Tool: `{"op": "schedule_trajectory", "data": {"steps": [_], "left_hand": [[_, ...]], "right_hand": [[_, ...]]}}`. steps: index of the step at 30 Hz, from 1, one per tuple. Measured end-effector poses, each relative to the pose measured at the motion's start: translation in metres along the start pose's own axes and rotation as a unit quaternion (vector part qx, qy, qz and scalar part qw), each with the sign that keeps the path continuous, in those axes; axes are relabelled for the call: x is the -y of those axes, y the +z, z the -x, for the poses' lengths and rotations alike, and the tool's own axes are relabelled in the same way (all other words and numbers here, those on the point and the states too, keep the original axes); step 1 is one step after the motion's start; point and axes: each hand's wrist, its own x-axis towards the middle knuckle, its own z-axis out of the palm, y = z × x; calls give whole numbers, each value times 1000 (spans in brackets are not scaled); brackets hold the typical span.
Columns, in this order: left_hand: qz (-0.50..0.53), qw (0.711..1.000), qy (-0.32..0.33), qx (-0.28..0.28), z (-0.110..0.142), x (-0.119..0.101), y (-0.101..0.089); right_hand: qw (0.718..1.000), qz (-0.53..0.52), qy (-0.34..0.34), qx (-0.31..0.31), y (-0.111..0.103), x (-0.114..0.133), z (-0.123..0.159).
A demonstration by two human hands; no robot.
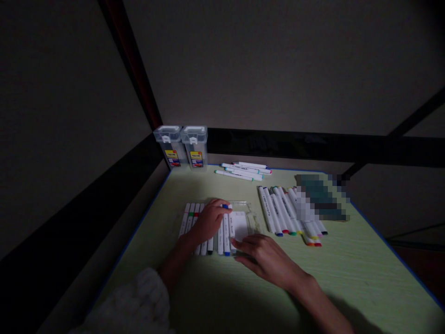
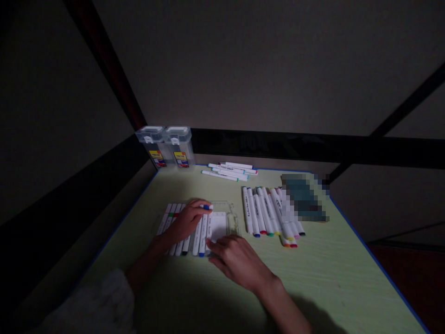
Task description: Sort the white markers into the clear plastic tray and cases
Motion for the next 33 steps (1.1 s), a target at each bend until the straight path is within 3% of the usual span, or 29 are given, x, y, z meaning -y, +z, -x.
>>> {"op": "schedule_trajectory", "data": {"steps": [33], "left_hand": [[5, 1000, -2, -6, 0, 1, 1]], "right_hand": [[999, 0, 1, 37, -1, 0, 0]]}}
